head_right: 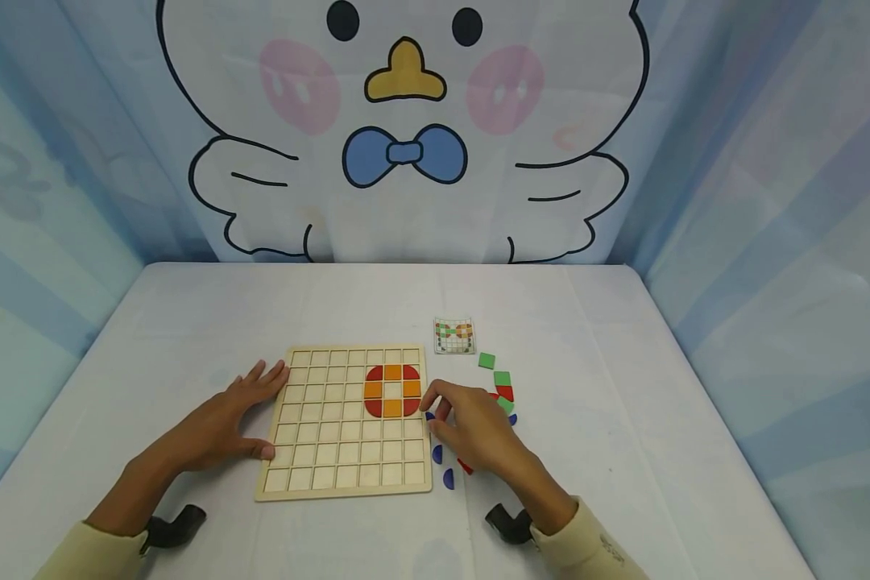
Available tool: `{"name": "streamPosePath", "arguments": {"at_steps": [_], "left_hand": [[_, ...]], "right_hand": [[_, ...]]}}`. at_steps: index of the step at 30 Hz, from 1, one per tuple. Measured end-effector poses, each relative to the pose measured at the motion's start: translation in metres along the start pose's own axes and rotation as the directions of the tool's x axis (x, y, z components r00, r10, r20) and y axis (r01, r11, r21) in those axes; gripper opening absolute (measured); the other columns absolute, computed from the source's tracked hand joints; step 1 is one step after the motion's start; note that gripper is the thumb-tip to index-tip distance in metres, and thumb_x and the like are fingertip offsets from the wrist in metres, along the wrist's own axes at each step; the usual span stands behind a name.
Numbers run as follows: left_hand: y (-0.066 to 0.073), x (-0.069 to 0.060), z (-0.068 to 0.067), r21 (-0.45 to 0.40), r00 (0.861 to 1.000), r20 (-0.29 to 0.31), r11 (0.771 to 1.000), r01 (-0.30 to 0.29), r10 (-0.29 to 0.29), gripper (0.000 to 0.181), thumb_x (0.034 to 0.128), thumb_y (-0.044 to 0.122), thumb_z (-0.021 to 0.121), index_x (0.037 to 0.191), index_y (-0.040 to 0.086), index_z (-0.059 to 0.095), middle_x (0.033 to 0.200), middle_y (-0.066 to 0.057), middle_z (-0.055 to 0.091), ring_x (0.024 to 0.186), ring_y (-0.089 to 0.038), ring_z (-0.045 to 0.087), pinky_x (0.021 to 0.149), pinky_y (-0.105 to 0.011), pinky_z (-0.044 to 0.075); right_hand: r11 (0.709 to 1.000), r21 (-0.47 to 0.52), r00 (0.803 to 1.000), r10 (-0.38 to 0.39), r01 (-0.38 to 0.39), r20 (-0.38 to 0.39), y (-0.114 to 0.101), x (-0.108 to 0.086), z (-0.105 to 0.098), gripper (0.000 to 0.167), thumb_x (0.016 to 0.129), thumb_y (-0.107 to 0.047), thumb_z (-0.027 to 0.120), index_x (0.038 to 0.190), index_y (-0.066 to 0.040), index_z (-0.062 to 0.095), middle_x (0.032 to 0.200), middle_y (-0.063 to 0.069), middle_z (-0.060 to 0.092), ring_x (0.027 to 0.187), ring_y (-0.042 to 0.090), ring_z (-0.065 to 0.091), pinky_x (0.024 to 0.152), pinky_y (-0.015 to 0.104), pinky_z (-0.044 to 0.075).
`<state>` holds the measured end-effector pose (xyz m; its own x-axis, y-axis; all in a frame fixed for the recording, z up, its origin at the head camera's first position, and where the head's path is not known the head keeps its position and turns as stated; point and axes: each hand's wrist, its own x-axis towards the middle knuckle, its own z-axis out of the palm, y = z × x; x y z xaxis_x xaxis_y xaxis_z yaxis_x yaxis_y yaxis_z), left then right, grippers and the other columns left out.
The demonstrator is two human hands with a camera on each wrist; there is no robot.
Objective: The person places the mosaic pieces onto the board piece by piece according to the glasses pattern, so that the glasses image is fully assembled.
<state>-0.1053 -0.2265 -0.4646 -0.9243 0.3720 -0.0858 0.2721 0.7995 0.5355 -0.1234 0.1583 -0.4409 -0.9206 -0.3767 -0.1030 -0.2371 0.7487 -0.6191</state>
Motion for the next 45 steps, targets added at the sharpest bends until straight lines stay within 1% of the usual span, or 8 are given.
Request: {"name": "streamPosePath", "arguments": {"at_steps": [7, 11, 15, 22, 29, 36, 40, 45], "left_hand": [[0.000, 0.000, 0.000, 0.006, 1.000, 0.002, 1.000, 0.007, -0.007, 0.121, 0.0717, 0.045, 0.093, 0.168, 0.008, 0.029, 0.176, -0.015, 0.024, 0.164, -0.046, 0.016, 0.131, -0.068, 0.018], [0.000, 0.000, 0.000, 0.009, 1.000, 0.003, 1.000, 0.005, -0.005, 0.121, 0.0718, 0.045, 0.093, 0.168, 0.008, 0.029, 0.176, -0.015, 0.024, 0.164, -0.046, 0.016, 0.131, -0.068, 0.018], [0.000, 0.000, 0.000, 0.013, 1.000, 0.002, 1.000, 0.007, -0.007, 0.121, 0.0720, 0.044, 0.093, 0.168, 0.009, 0.029, 0.176, -0.015, 0.024, 0.164, -0.046, 0.016, 0.131, -0.067, 0.018], [0.001, 0.000, 0.001, 0.031, 1.000, -0.003, 0.999, 0.011, -0.011, 0.121, 0.0717, 0.042, 0.094, 0.168, 0.009, 0.029, 0.176, -0.015, 0.025, 0.164, -0.046, 0.017, 0.131, -0.067, 0.019], [0.001, 0.000, 0.001, 0.028, 1.000, 0.002, 0.999, 0.021, -0.021, 0.121, 0.0718, 0.042, 0.095, 0.168, 0.009, 0.029, 0.176, -0.015, 0.024, 0.164, -0.046, 0.016, 0.131, -0.067, 0.019], [0.000, 0.000, 0.002, 0.022, 1.000, 0.002, 1.000, 0.012, -0.012, 0.121, 0.0724, 0.044, 0.094, 0.168, 0.009, 0.029, 0.176, -0.015, 0.024, 0.164, -0.046, 0.016, 0.131, -0.067, 0.018], [0.000, 0.000, 0.001, 0.025, 1.000, 0.001, 1.000, 0.008, -0.008, 0.121, 0.0724, 0.043, 0.094, 0.168, 0.009, 0.028, 0.176, -0.015, 0.024, 0.164, -0.046, 0.016, 0.131, -0.067, 0.019], [-0.001, -0.001, 0.001, 0.021, 1.000, 0.004, 1.000, 0.008, -0.009, 0.121, 0.0731, 0.043, 0.094, 0.168, 0.009, 0.028, 0.176, -0.015, 0.024, 0.164, -0.046, 0.016, 0.131, -0.067, 0.018]], "right_hand": [[1.000, 0.017, 1.000, -0.019, 0.020, -0.024, -0.005, 0.002, 0.007, 0.014, 0.093, -0.014, 0.082, 0.100, -0.024, 0.074, 0.081, -0.015, 0.070, 0.061, 0.012, 0.054, 0.053, 0.024, 0.043], [1.000, -0.005, 0.999, -0.003, 0.002, -0.040, -0.010, 0.006, 0.013, 0.015, 0.090, -0.015, 0.085, 0.097, -0.026, 0.077, 0.080, -0.017, 0.069, 0.069, 0.012, 0.054, 0.060, 0.024, 0.044], [0.999, -0.048, 0.998, -0.008, 0.005, -0.056, -0.014, 0.009, 0.017, 0.012, 0.089, -0.017, 0.087, 0.093, -0.026, 0.079, 0.079, -0.017, 0.068, 0.071, 0.010, 0.055, 0.060, 0.023, 0.044], [0.996, -0.093, 0.997, -0.008, 0.001, -0.083, -0.020, 0.013, 0.024, 0.016, 0.088, -0.020, 0.089, 0.087, -0.025, 0.074, 0.076, -0.015, 0.067, 0.076, 0.007, 0.058, 0.064, 0.025, 0.046], [0.994, -0.106, 0.997, -0.005, -0.004, -0.080, -0.021, 0.016, 0.027, 0.016, 0.086, -0.021, 0.090, 0.083, -0.024, 0.075, 0.072, -0.015, 0.065, 0.076, 0.007, 0.057, 0.063, 0.026, 0.045], [0.998, -0.051, 0.994, 0.024, -0.029, -0.103, -0.017, 0.011, 0.021, 0.014, 0.088, -0.019, 0.089, 0.087, -0.024, 0.076, 0.077, -0.014, 0.068, 0.074, 0.009, 0.057, 0.058, 0.025, 0.046], [0.997, -0.059, 0.995, 0.052, -0.057, -0.084, -0.015, 0.004, 0.013, 0.015, 0.088, -0.017, 0.088, 0.087, -0.026, 0.075, 0.078, -0.015, 0.067, 0.073, 0.009, 0.056, 0.060, 0.025, 0.047], [0.990, -0.113, 0.996, 0.087, -0.088, -0.014, -0.010, -0.003, 0.005, 0.023, 0.083, -0.015, 0.092, 0.085, -0.028, 0.073, 0.078, -0.017, 0.067, 0.079, 0.009, 0.059, 0.074, 0.028, 0.049]]}}
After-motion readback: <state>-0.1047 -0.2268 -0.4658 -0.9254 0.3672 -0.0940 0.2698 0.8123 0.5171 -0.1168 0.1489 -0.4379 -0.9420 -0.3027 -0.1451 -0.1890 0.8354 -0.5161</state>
